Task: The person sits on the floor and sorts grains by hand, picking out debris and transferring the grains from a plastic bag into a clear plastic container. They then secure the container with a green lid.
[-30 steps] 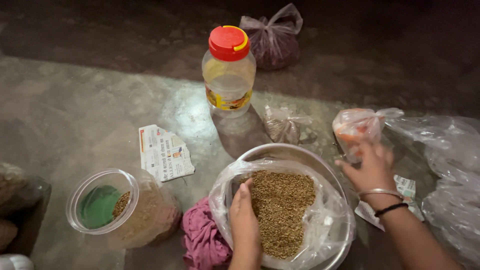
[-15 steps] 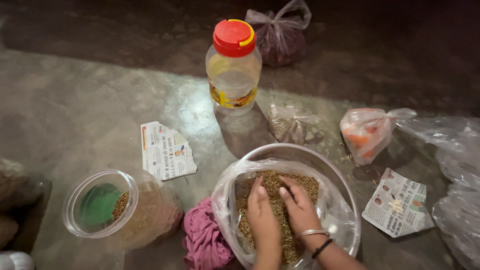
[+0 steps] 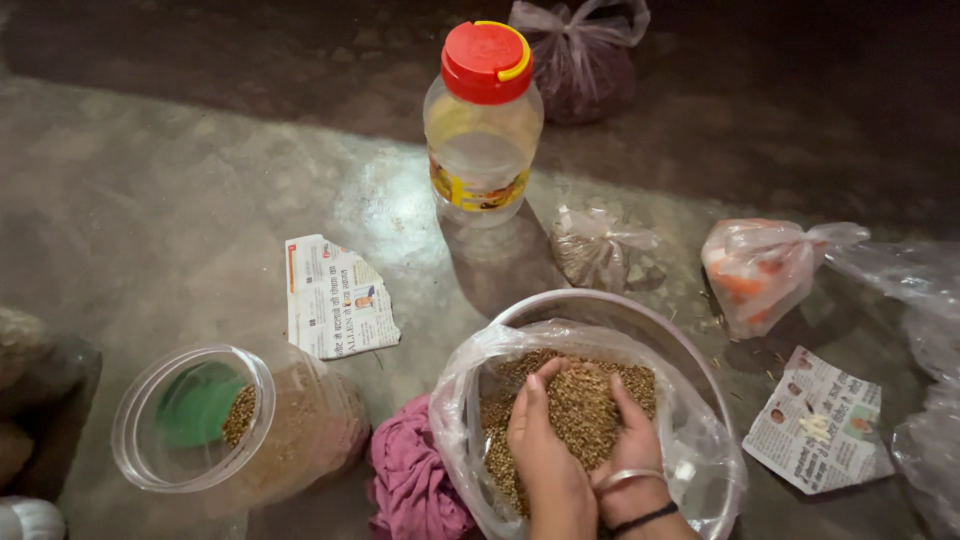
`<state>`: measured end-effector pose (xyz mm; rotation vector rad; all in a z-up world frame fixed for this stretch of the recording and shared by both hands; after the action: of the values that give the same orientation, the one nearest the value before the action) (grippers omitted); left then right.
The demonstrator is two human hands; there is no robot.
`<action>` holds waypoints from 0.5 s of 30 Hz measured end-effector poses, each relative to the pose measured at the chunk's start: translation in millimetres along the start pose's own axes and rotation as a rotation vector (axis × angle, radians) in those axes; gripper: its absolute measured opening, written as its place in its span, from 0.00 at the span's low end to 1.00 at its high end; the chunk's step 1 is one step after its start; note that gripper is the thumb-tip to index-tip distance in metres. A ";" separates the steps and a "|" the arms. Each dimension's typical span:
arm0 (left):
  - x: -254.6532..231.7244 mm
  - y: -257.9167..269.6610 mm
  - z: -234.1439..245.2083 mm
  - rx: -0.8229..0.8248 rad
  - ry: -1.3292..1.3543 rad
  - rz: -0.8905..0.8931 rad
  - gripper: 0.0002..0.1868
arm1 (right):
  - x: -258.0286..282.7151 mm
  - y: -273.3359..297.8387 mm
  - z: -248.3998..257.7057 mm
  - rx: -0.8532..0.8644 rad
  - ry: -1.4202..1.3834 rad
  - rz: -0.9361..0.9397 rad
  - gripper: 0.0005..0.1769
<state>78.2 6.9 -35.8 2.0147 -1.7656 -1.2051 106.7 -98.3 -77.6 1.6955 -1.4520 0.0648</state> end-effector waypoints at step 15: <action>-8.8 19.8 -3.5 0.048 0.215 -0.011 0.19 | 16.3 16.5 -8.9 0.161 -0.077 0.075 0.18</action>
<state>66.4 8.3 -17.3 2.0946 -1.6956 -0.9174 102.6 -104.2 -53.8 1.7891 -1.6039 0.1624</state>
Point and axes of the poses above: each hand's wrist, its own y-axis away from the middle knuckle, its own z-axis out of the back of the hand, x = y × z, the point moved 10 cm from there along -y, towards the middle knuckle, and after that the axes turned 8 degrees about z, right-handed, at the moved point
